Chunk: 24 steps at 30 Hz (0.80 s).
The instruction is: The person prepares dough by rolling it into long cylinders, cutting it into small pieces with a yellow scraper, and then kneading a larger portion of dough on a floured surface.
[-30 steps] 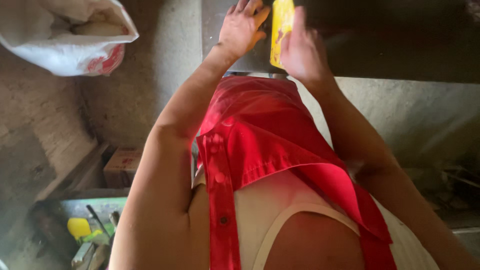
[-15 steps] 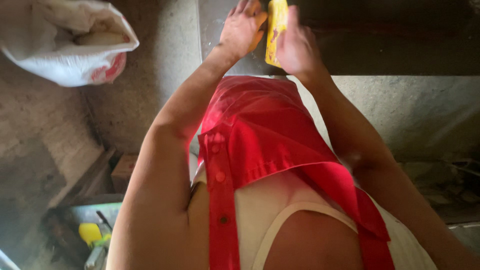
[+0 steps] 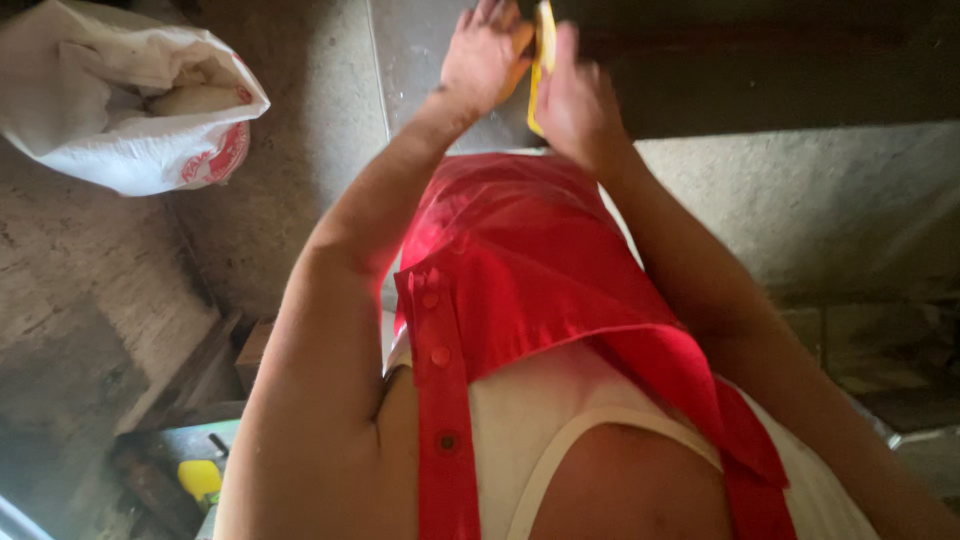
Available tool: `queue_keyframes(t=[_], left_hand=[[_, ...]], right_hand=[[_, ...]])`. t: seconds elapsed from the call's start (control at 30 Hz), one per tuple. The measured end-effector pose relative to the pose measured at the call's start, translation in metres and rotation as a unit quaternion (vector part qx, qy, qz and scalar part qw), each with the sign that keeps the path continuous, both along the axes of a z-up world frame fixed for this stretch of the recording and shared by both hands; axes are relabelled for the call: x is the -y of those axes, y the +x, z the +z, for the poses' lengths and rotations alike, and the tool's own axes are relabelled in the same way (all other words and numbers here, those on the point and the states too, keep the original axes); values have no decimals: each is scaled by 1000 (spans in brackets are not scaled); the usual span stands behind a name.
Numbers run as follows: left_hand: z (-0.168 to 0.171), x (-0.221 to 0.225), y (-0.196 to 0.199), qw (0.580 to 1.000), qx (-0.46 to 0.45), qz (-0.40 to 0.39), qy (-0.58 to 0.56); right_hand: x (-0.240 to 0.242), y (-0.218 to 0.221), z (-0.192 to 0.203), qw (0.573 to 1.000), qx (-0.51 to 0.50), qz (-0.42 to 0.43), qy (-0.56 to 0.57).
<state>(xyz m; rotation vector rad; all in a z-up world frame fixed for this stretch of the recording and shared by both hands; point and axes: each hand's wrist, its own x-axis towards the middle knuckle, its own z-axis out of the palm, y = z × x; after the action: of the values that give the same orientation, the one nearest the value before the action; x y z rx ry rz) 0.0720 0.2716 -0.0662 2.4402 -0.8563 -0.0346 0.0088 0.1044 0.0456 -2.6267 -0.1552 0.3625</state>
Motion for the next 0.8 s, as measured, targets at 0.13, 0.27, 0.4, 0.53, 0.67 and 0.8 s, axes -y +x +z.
queue_keyframes(t=[0.13,0.27,0.4,0.53,0.67,0.8], left_hand=[[16,-5,0,999,-32,-13,26],[19,5,-10,998,-54,-34,11],[-4,19,4,1000,14,-24,8],[-9,22,3,1000,5,-24,9],[26,13,10,999,25,-38,9],[54,-22,16,919,-206,93,-323]], right_hand=[[15,-2,12,999,33,18,14],[31,-6,27,997,76,31,-5],[28,-3,24,1000,20,4,-14],[24,-9,-8,1000,-3,-8,-20],[56,15,-49,999,-18,-29,15],[112,40,-21,932,-186,-221,219]])
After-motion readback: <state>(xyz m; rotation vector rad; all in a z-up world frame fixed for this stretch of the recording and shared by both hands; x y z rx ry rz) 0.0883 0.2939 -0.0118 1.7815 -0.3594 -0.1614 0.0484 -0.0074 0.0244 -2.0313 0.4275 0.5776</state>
